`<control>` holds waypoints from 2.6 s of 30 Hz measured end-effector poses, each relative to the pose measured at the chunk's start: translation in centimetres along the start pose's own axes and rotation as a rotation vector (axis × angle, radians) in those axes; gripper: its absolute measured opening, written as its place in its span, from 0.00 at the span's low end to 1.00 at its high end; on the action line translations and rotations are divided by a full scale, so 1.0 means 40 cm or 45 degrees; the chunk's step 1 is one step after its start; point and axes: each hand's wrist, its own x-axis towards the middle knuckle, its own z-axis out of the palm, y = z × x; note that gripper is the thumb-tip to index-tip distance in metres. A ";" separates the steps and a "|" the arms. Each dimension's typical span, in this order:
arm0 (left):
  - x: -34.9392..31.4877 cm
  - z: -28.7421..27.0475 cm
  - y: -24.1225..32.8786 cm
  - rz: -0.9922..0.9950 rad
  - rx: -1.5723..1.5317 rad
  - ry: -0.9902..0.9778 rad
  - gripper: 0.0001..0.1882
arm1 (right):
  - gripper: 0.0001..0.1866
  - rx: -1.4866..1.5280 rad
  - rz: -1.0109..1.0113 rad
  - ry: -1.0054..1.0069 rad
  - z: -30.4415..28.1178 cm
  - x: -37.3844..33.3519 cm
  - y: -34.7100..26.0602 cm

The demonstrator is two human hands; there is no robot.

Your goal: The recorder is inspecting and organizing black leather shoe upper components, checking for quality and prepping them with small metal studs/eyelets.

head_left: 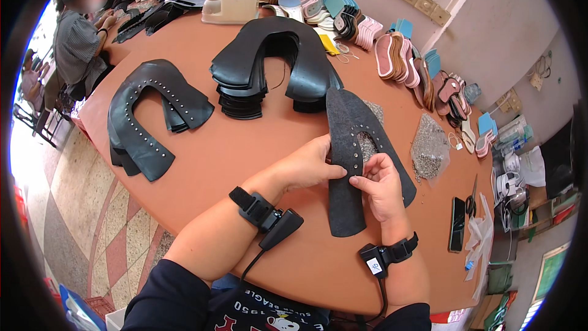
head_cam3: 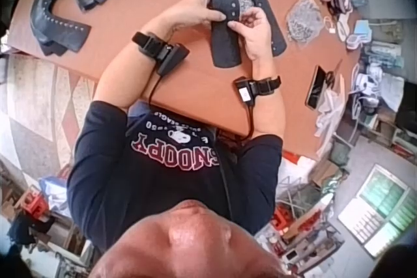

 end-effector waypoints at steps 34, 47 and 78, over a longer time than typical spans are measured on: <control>0.018 -0.013 -0.049 -0.036 0.161 0.137 0.20 | 0.07 -1.227 -0.162 0.070 -0.093 0.023 -0.022; 0.011 -0.007 -0.027 -0.045 0.158 0.077 0.22 | 0.05 -0.457 -0.046 -0.073 -0.039 -0.008 -0.038; 0.021 0.000 -0.037 0.187 0.063 0.041 0.22 | 0.08 -0.292 0.120 -0.016 0.003 -0.007 -0.020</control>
